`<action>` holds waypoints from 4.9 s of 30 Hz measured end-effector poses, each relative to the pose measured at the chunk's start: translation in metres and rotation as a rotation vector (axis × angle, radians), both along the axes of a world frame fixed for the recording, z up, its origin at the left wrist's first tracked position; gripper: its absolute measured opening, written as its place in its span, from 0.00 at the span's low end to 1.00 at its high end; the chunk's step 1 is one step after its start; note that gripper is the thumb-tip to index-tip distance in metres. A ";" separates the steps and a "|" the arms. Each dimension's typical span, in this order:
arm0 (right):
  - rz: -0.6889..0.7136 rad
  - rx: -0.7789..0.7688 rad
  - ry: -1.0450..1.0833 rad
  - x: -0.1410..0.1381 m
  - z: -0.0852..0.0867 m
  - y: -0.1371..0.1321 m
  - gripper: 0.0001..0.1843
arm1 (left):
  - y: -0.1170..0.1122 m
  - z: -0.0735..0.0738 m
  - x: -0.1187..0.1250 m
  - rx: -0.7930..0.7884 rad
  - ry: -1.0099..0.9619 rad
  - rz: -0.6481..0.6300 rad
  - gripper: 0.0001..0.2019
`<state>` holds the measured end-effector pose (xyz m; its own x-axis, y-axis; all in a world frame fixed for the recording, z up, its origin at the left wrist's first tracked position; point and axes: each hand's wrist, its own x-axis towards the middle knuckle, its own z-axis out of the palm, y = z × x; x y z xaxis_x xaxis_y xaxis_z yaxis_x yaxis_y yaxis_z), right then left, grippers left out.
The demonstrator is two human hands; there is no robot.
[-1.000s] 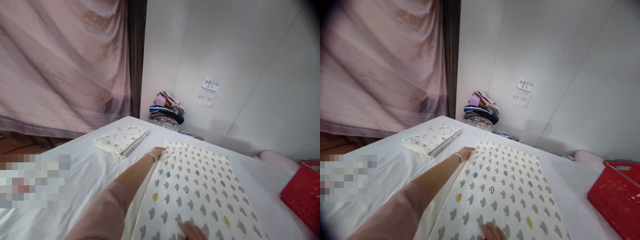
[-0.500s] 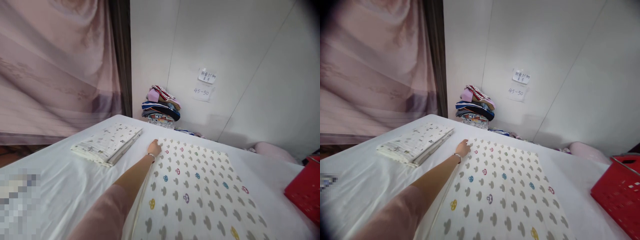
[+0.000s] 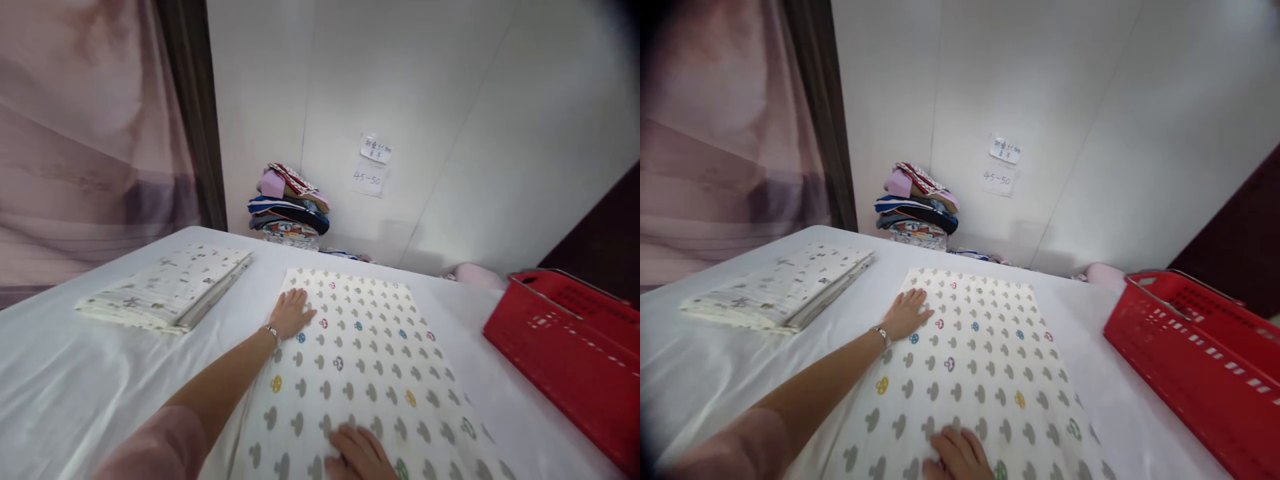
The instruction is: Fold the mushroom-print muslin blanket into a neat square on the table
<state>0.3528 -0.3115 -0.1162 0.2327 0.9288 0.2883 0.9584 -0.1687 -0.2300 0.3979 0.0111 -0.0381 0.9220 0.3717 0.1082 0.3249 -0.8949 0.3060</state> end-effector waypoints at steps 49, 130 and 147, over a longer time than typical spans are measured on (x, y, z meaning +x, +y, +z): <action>-0.833 0.012 0.146 -0.008 0.086 -0.241 0.30 | -0.252 0.011 -0.183 0.220 -0.264 -0.634 0.11; -0.427 0.029 -0.133 -0.007 0.094 -0.204 0.13 | -0.264 0.011 -0.173 0.158 -0.281 -0.648 0.13; -0.313 -0.122 -0.150 -0.005 0.095 -0.208 0.12 | -0.274 0.019 -0.172 0.286 -0.189 -0.661 0.10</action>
